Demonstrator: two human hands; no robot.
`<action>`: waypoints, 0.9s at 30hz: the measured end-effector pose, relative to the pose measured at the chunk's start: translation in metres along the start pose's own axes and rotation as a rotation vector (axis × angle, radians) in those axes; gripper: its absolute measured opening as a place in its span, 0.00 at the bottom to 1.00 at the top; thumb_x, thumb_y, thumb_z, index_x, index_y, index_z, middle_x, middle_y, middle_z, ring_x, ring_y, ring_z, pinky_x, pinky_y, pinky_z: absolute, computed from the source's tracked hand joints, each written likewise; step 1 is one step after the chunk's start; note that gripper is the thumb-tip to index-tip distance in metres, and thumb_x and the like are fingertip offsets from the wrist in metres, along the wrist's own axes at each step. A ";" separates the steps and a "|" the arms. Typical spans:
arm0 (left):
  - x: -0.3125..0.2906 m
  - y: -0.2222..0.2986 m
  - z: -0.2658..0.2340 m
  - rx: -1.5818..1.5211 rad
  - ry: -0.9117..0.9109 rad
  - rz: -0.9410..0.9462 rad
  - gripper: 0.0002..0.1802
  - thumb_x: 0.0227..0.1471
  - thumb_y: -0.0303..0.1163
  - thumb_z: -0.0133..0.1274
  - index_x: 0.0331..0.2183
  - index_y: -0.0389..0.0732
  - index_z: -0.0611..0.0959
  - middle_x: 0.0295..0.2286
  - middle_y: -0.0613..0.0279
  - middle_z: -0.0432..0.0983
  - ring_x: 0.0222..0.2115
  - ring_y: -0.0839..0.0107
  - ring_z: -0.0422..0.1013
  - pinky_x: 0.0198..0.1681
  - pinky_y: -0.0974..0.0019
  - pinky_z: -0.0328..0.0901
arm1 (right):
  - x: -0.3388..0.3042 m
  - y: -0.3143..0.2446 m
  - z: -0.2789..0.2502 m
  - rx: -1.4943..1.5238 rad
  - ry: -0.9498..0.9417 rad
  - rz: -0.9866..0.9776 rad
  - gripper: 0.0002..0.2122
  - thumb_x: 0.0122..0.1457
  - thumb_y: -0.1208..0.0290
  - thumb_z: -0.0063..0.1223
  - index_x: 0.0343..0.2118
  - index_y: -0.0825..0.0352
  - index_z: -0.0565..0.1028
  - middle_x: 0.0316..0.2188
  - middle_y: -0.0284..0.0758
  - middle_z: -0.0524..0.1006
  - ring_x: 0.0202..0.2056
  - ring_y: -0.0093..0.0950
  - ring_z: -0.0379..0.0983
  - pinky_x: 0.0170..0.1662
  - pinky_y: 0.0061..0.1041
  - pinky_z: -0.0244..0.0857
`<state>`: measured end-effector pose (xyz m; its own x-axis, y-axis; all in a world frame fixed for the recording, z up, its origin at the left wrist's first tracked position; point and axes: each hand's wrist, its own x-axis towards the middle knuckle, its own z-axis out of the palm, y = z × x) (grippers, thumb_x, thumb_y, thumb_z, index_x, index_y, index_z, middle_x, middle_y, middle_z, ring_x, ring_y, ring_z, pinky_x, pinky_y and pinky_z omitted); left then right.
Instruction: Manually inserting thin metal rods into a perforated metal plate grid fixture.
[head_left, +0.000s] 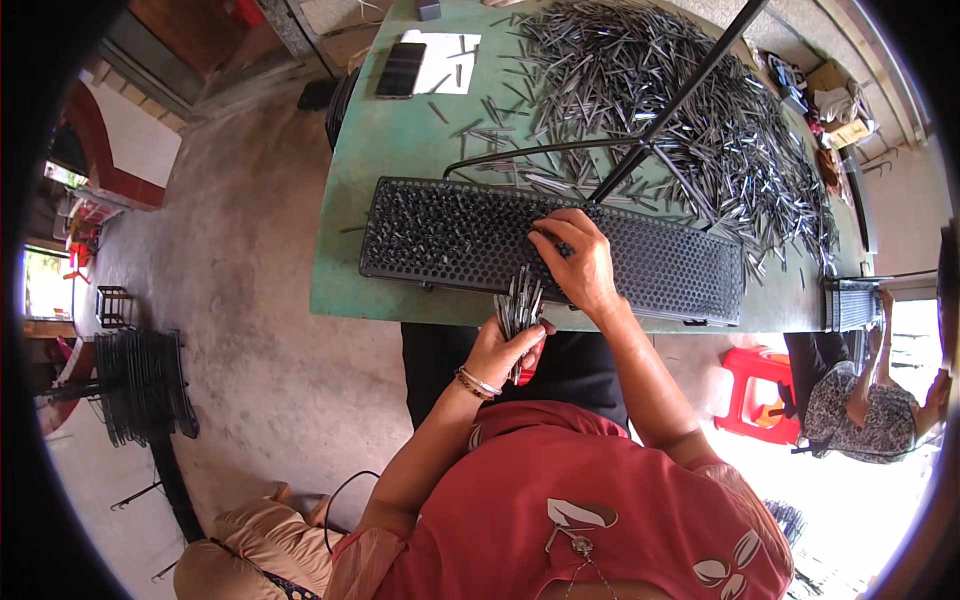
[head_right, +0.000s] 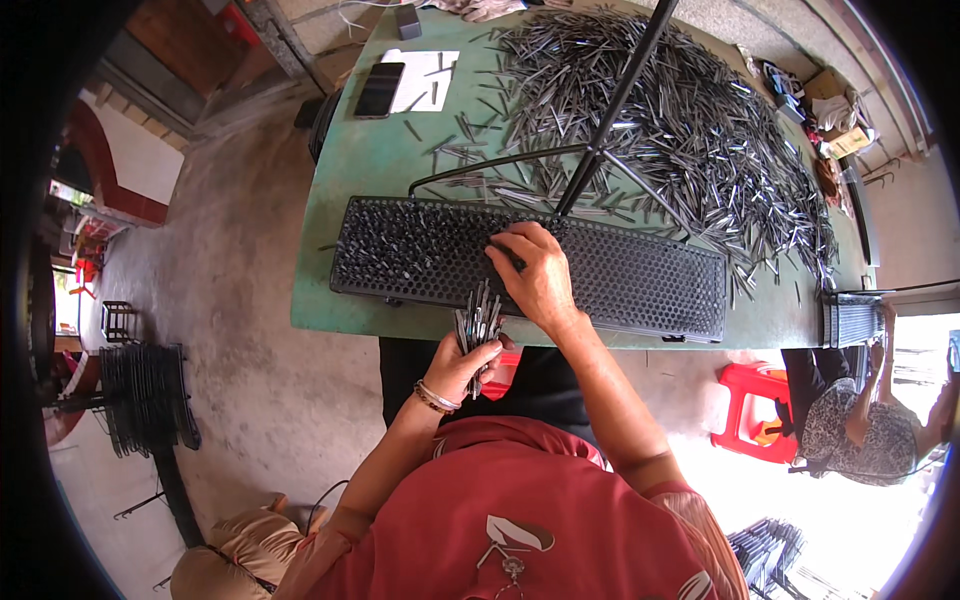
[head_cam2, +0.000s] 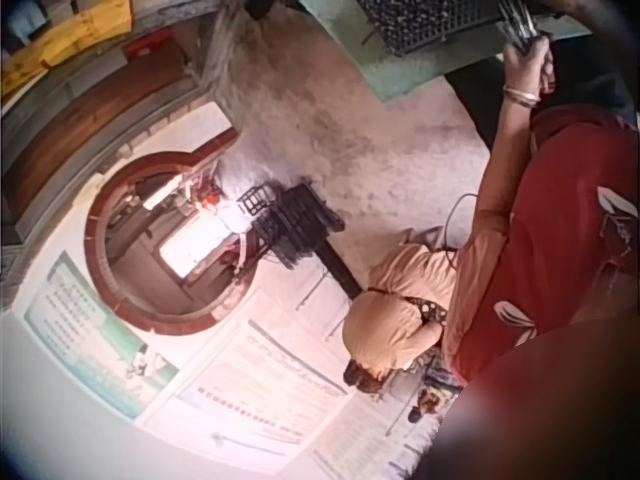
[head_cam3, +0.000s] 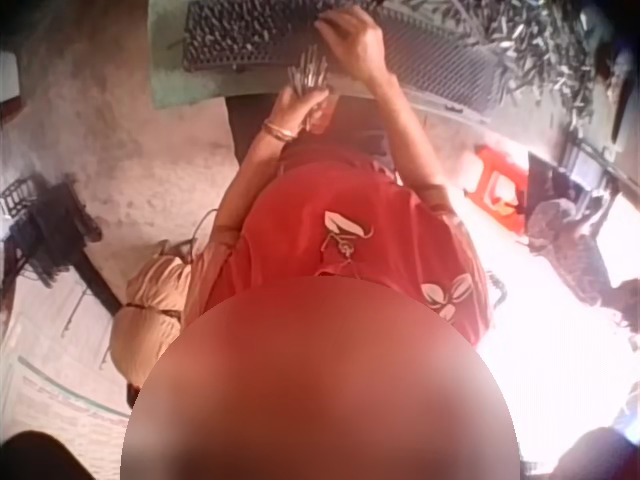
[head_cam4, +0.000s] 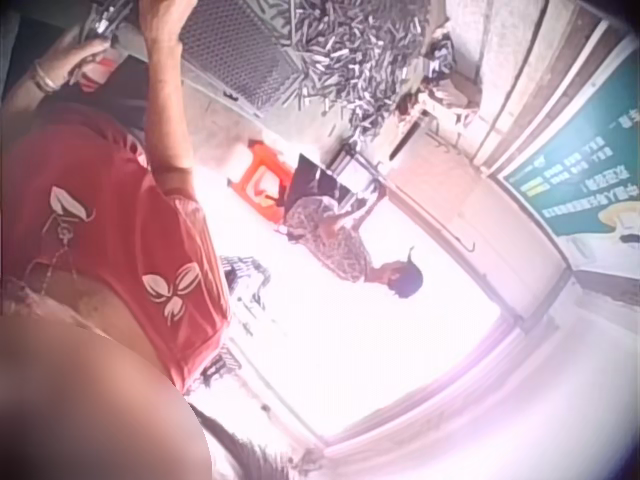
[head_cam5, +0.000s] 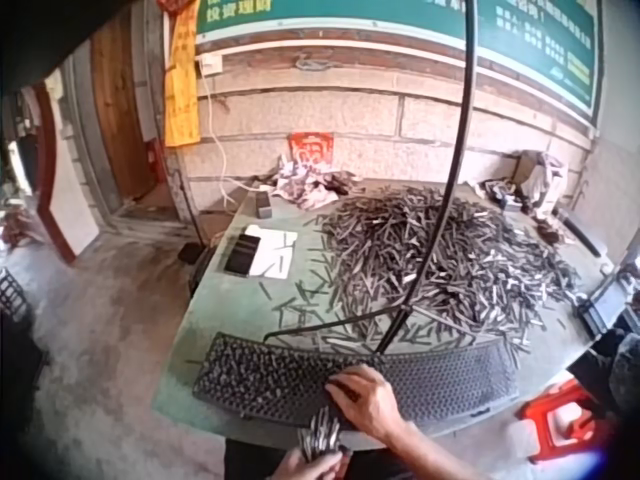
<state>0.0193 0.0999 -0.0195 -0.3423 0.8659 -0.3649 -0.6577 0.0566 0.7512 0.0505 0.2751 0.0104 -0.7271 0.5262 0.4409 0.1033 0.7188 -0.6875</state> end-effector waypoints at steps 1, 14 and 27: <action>0.000 0.000 0.000 0.000 0.000 0.000 0.09 0.52 0.30 0.52 0.32 0.32 0.78 0.17 0.70 0.68 0.15 0.84 0.63 0.18 0.78 0.58 | 0.000 0.000 0.000 -0.001 -0.002 0.001 0.08 0.47 0.76 0.61 0.33 0.69 0.78 0.32 0.38 0.75 0.34 0.34 0.74 0.35 0.27 0.69; 0.001 -0.009 -0.010 0.123 0.099 0.110 0.09 0.52 0.30 0.54 0.30 0.33 0.77 0.19 0.68 0.71 0.15 0.83 0.63 0.17 0.78 0.59 | -0.070 0.018 -0.065 -0.389 0.154 0.024 0.08 0.51 0.74 0.56 0.35 0.68 0.76 0.35 0.38 0.74 0.37 0.35 0.69 0.44 0.31 0.60; 0.021 -0.005 -0.011 0.220 0.091 0.080 0.09 0.52 0.31 0.54 0.29 0.34 0.78 0.17 0.68 0.70 0.14 0.83 0.63 0.17 0.78 0.59 | -0.070 0.066 -0.072 -0.651 0.125 -0.228 0.22 0.49 0.47 0.53 0.38 0.61 0.77 0.40 0.32 0.73 0.36 0.32 0.67 0.44 0.34 0.56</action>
<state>0.0077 0.1122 -0.0369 -0.4529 0.8242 -0.3401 -0.4678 0.1050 0.8775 0.1573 0.3189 -0.0242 -0.6996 0.3501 0.6229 0.3712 0.9229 -0.1019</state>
